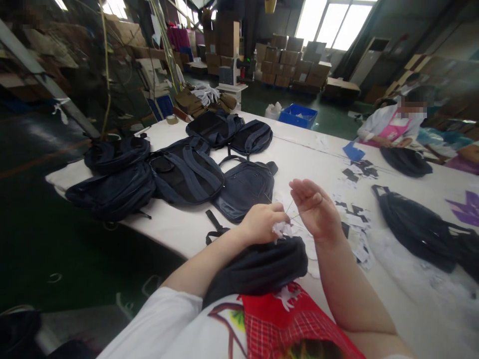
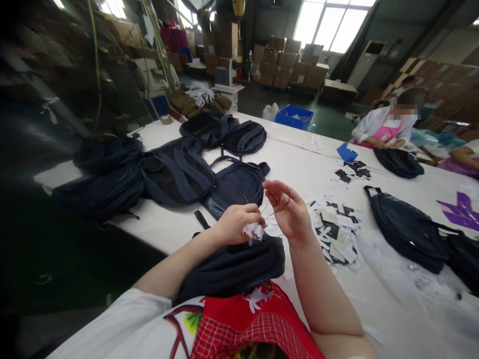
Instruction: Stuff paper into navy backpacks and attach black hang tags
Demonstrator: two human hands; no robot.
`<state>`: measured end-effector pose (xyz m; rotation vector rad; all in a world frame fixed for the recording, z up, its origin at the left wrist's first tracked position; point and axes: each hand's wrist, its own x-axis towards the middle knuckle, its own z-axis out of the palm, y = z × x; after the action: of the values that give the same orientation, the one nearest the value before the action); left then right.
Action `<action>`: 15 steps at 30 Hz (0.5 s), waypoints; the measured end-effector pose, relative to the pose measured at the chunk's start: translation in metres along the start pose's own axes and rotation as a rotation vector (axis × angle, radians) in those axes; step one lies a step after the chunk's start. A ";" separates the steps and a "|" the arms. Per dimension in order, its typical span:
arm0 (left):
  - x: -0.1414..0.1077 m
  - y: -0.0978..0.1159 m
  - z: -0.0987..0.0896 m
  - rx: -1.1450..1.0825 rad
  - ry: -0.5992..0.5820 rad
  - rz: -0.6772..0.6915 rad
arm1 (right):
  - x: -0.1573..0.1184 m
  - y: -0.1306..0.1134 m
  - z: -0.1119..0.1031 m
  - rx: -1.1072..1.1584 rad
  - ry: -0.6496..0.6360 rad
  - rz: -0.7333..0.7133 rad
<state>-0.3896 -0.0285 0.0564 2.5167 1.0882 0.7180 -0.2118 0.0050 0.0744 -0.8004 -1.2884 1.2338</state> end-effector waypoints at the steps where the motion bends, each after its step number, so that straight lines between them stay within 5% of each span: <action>1: 0.000 -0.001 -0.001 0.010 -0.003 -0.001 | -0.002 -0.001 0.000 -0.065 -0.009 0.034; 4: -0.001 -0.011 -0.009 0.043 0.062 -0.061 | -0.020 -0.014 -0.002 -0.509 -0.064 0.090; 7: -0.009 -0.025 -0.027 0.070 0.196 -0.154 | -0.056 -0.038 -0.005 -0.884 -0.161 -0.047; 11: -0.023 -0.036 -0.057 0.150 0.358 -0.242 | -0.106 -0.053 -0.005 -1.008 -0.572 -0.077; 13: -0.026 -0.035 -0.064 0.188 0.371 -0.249 | -0.119 -0.042 -0.002 -1.202 -0.562 -0.138; 15: -0.022 -0.031 -0.059 0.233 0.333 -0.262 | -0.120 -0.024 0.001 -1.389 -0.400 -0.271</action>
<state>-0.4543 -0.0196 0.0839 2.4209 1.6664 1.0071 -0.1904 -0.1152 0.0667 -1.2615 -2.5099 0.0991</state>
